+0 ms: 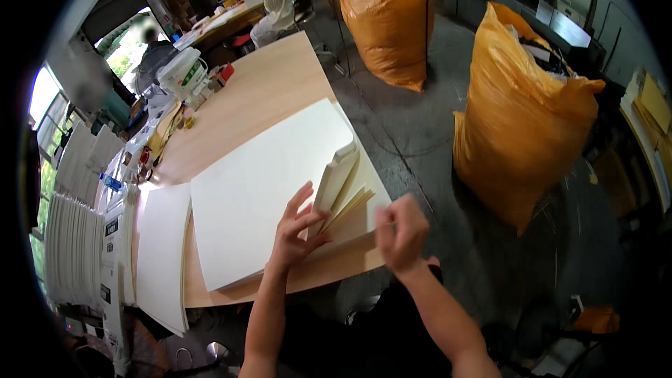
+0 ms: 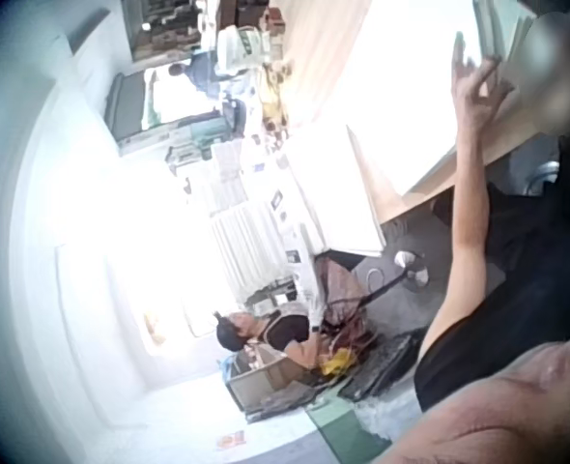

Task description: The person handles large white paper sheets by picking up a stack from a table, checking the corners and edges, and moving them between different piles.

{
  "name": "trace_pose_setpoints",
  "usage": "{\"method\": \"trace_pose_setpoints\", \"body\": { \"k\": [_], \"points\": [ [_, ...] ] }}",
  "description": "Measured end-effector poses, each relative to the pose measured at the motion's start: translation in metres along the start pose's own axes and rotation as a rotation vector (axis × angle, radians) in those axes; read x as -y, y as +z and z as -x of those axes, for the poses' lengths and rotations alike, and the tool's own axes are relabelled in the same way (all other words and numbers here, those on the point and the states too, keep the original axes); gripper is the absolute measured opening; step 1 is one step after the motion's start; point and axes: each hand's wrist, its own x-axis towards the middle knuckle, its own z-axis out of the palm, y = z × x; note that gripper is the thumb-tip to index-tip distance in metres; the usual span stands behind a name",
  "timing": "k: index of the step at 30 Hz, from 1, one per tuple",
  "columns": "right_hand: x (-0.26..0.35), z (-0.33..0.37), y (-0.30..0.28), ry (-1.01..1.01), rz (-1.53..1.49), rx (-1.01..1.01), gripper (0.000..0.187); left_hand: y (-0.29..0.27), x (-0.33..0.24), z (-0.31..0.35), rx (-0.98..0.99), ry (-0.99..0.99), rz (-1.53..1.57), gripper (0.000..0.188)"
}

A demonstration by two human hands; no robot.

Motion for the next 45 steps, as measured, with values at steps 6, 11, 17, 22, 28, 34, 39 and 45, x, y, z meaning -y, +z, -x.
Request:
{"method": "trace_pose_setpoints", "body": {
  "k": [6, 11, 17, 22, 28, 34, 39, 45],
  "points": [
    [-0.013, 0.019, 0.028, -0.394, 0.286, 0.689, 0.051, -0.004, 0.003, 0.001, 0.173, 0.158, -0.274, 0.055],
    [0.001, 0.015, 0.030, -0.141, 0.154, 0.979, 0.051, -0.013, -0.004, 0.028, 0.367, 0.362, -0.923, 0.074],
    [0.010, 0.006, 0.016, -0.066, 0.265, 0.937, 0.058, -0.073, 0.024, 0.139, -0.272, -0.129, -1.252, 0.057],
    [0.013, 0.017, 0.031, -0.261, 0.354, 0.889, 0.057, -0.157, 0.021, 0.232, -0.695, -0.361, -1.311, 0.027],
    [-0.066, 0.024, 0.033, -0.375, 0.277, 0.522, 0.067, -0.097, -0.063, 0.231, -0.577, -0.261, -0.963, 0.027],
    [-0.021, 0.013, 0.026, 0.334, 0.025, 0.528, 0.068, -0.047, -0.033, 0.266, -0.947, -0.822, 1.061, 0.056],
    [0.021, 0.017, 0.034, 0.491, -0.152, 0.399, 0.067, -0.053, -0.031, 0.221, -0.638, -0.600, 0.742, 0.055],
    [0.050, 0.001, 0.079, 0.448, -0.676, 0.263, 0.041, -0.121, -0.096, 0.223, -0.537, -0.700, 0.248, 0.045]
  ]
}}
